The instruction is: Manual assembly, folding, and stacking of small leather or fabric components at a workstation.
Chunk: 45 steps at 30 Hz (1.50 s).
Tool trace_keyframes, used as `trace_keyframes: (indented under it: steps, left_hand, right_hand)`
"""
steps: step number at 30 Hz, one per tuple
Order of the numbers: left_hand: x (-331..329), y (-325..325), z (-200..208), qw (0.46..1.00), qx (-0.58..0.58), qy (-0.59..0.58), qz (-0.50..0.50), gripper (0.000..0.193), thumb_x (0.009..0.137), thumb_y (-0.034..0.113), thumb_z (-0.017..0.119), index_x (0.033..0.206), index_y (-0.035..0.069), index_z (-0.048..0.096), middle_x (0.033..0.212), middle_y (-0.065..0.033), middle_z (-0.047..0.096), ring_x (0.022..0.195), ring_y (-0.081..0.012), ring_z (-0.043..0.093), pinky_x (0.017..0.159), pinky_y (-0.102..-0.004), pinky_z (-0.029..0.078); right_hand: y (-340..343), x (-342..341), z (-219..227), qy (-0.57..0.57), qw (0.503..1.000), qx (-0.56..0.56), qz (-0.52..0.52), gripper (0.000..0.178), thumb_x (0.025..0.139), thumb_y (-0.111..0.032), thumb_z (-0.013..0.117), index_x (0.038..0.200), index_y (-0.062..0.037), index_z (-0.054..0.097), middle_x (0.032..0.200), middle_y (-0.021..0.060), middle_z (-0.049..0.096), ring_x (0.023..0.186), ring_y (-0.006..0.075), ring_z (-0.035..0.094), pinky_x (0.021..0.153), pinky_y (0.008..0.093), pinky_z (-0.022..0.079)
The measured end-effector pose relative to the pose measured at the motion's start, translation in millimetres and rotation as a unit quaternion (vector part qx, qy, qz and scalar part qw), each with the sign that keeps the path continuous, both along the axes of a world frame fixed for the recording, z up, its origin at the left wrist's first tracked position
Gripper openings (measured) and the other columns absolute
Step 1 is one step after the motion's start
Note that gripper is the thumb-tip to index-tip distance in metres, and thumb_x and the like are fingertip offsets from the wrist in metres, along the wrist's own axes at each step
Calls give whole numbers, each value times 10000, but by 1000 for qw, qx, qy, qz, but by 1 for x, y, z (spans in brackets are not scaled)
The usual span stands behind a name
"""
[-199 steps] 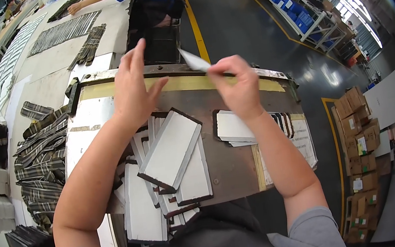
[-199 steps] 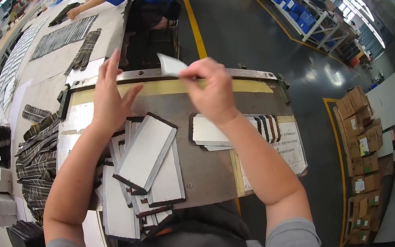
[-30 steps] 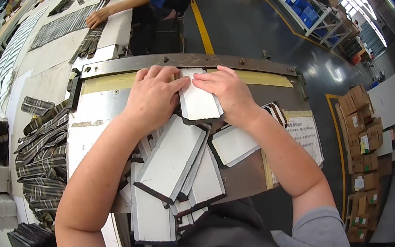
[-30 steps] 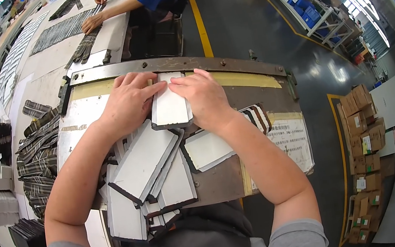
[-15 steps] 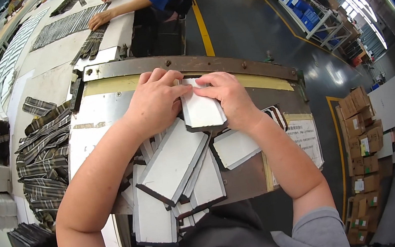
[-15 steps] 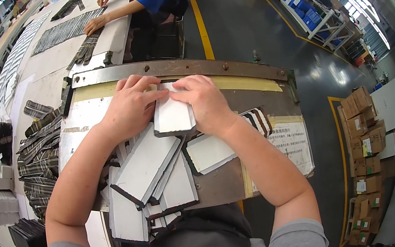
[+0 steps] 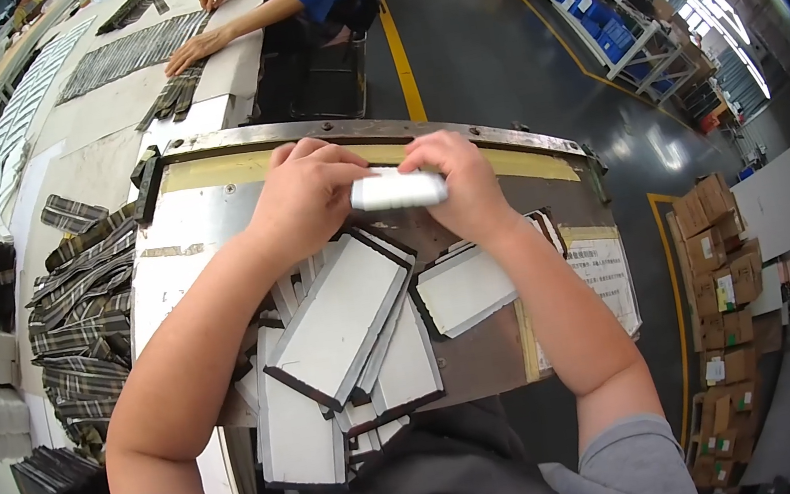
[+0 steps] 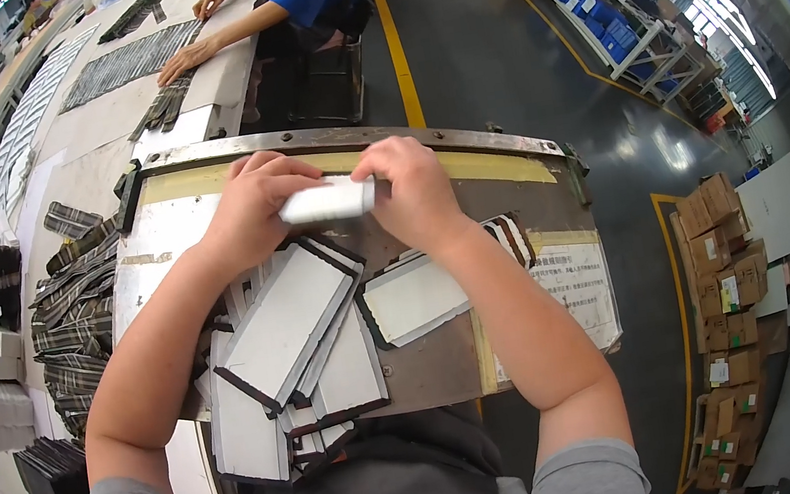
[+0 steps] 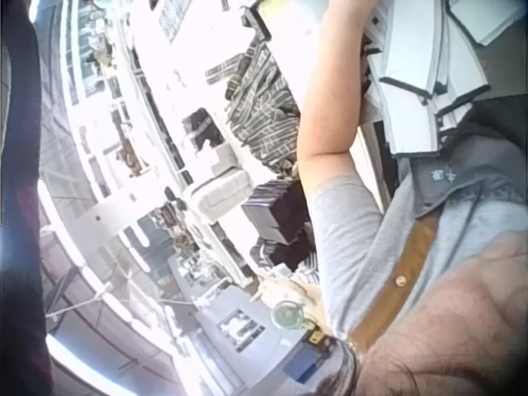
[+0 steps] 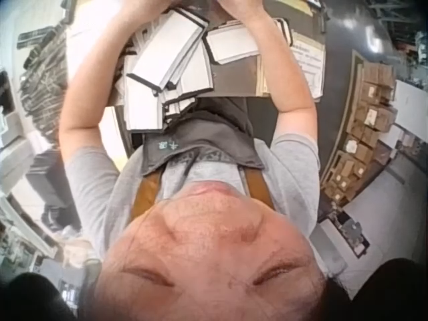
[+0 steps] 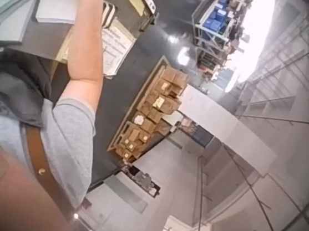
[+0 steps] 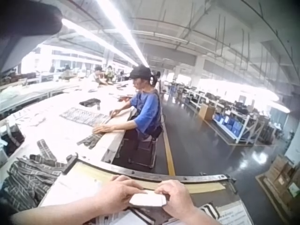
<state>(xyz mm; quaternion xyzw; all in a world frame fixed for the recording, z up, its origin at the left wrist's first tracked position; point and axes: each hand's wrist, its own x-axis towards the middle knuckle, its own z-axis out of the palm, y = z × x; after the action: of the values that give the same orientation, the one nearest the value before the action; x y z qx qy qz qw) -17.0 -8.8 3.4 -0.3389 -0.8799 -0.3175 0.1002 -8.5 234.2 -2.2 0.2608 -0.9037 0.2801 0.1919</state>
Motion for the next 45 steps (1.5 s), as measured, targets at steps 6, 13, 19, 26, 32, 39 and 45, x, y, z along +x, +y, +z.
trace_keyframes:
  steps: [6,13,19,26,32,39,45]
  left_hand:
    - [-10,-5,9,944,262,-100,172,464,947,127,713,1382,51,571,1352,-128,586,1199,-228,584,1000,-359,482]
    - [-5,-1,-6,991,-35,114,-55,496,768,-39,712,1239,118,710,1356,-123,633,1292,-338,551,1113,-436,426]
    - [-1,-1,-5,995,-45,49,-71,498,752,-52,704,1220,116,726,1311,-116,668,1259,-321,585,1118,-430,420]
    - [5,-4,9,997,-68,6,-36,468,764,-69,671,1192,108,734,1275,-84,683,1202,-276,603,1063,-404,414]
    - [1,0,-4,990,-92,109,20,405,803,-27,663,1174,113,746,1258,-67,694,1172,-261,598,1055,-398,417]
    - [5,2,-3,987,-117,106,41,448,779,-11,696,1193,152,746,1301,-46,682,1179,-249,596,1054,-402,417]
    - [5,3,-3,986,-118,108,50,461,771,24,719,1210,166,736,1305,-42,675,1195,-241,585,1046,-397,416]
  right_hand:
    - [-3,-2,24,138,970,-188,-73,179,754,20,764,849,-95,664,864,46,682,876,265,645,814,379,496]
    - [-29,25,21,-27,987,-85,136,201,714,7,774,874,-107,731,871,29,690,942,293,645,877,395,483]
    - [-10,9,7,-15,996,4,88,536,737,-110,844,1247,-75,684,1367,119,629,1264,314,573,1083,417,439]
    - [-10,5,-8,-25,994,74,73,544,800,-123,781,1318,-40,640,1438,137,583,1368,301,507,1147,454,379]
    - [-14,11,6,-12,993,97,70,485,798,-77,745,1278,-81,679,1365,143,629,1293,316,562,1141,451,386]
    - [-15,13,3,-2,992,121,39,519,773,-52,741,1286,-85,673,1381,138,626,1287,304,571,1149,457,381]
    - [-17,11,0,28,991,127,31,506,755,-35,742,1256,-66,677,1342,122,647,1271,279,582,1146,459,382]
